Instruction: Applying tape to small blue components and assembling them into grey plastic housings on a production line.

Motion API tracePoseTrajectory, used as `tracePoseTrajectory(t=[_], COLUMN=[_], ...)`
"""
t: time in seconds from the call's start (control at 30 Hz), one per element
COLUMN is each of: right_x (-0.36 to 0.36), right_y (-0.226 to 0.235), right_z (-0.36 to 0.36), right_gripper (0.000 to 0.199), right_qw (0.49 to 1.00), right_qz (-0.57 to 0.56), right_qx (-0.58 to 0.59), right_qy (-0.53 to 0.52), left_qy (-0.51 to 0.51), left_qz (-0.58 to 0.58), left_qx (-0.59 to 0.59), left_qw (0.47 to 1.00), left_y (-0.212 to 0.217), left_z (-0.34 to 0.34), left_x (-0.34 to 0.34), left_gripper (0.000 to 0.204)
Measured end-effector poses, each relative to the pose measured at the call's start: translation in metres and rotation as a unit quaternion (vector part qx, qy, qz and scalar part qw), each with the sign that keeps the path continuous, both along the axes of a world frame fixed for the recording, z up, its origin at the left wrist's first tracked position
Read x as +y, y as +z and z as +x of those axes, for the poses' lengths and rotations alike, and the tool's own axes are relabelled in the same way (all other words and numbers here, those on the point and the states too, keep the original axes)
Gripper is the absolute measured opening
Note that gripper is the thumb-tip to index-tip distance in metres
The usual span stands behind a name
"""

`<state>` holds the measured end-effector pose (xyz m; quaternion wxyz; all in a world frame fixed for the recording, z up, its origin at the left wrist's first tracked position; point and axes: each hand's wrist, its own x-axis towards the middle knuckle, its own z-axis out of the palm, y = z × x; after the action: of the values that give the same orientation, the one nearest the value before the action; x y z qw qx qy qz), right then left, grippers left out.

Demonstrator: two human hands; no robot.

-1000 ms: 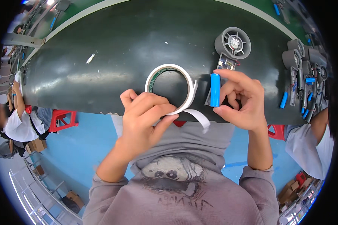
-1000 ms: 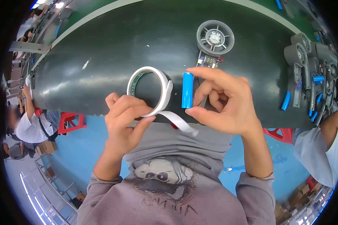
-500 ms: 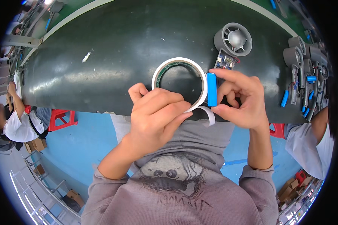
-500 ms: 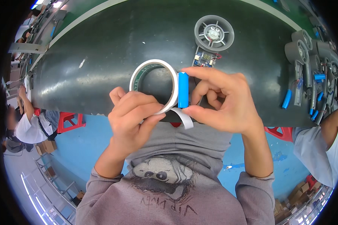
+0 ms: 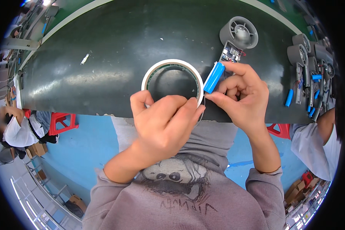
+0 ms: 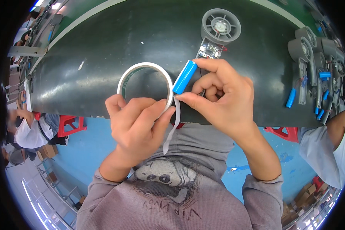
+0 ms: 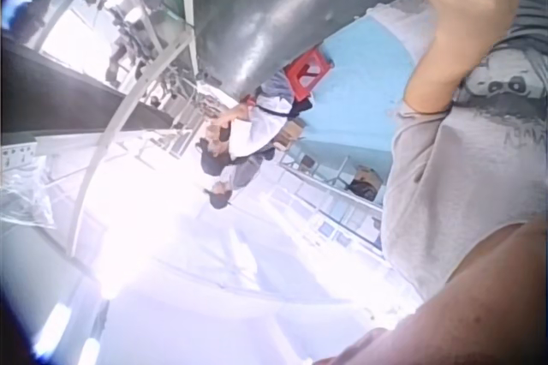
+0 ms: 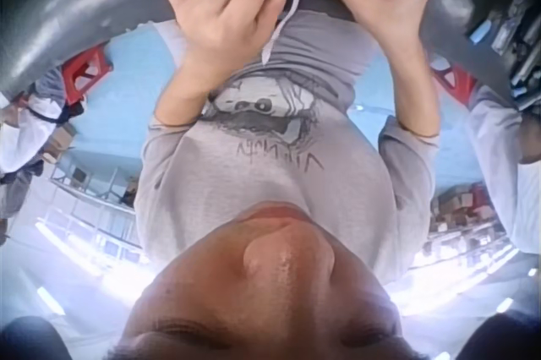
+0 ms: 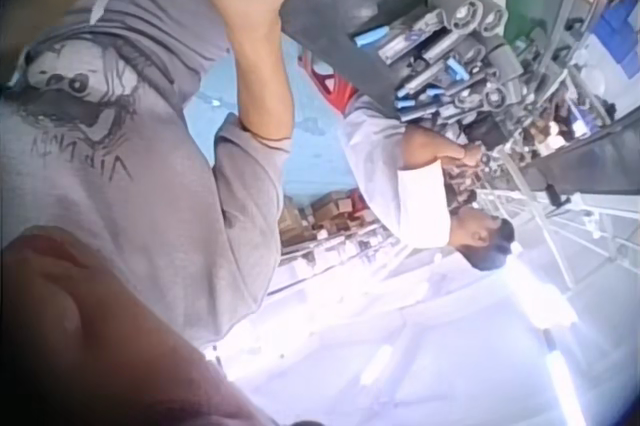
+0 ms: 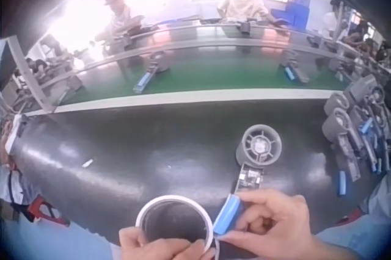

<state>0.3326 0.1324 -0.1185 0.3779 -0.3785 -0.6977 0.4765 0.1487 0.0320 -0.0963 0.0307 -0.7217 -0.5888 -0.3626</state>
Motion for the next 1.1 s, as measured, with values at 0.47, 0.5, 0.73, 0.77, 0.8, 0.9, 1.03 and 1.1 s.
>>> tracePoseTrajectory(t=[0.47,0.5,0.73,0.77,0.8,0.9,1.03,1.1], right_x=[-0.006,-0.004,-0.001,0.001,0.004,0.006,0.01,0.014], right_y=[0.006,0.006,0.005,0.007,0.012,0.01,0.013,0.01], right_z=[-0.002,0.001,0.008,0.009,0.01,0.009,0.017,0.02], right_gripper=[0.066,0.067,0.06,0.059,0.057,0.055,0.055,0.055], right_qw=[1.0,0.998,0.982,0.977,0.978,0.969,0.961,0.951], right_qz=[-0.021,-0.012,-0.113,-0.129,-0.128,-0.15,-0.193,-0.201], right_qx=[-0.001,0.007,0.137,0.159,0.144,0.178,0.173,0.197], right_qy=[0.016,0.061,0.067,0.059,0.075,0.083,0.1,0.125], left_qy=[-0.051,-0.065,-0.155,-0.11,-0.062,-0.003,-0.181,-0.323], left_qz=[-0.041,-0.068,-0.417,-0.369,-0.317,-0.283,-0.297,-0.458], left_qx=[-0.115,-0.173,-0.251,-0.223,-0.194,-0.057,0.012,-0.122], left_qw=[0.991,0.98,0.86,0.896,0.926,0.957,0.938,0.819], left_y=[0.026,0.029,-0.034,-0.053,-0.071,-0.129,-0.037,0.017], left_z=[0.0,0.0,-0.038,-0.038,-0.036,-0.034,-0.029,-0.047], left_x=[-0.058,-0.065,-0.088,-0.082,-0.076,-0.055,-0.053,-0.05], left_gripper=[0.03,0.03,0.011,0.012,0.015,0.023,0.03,0.026])
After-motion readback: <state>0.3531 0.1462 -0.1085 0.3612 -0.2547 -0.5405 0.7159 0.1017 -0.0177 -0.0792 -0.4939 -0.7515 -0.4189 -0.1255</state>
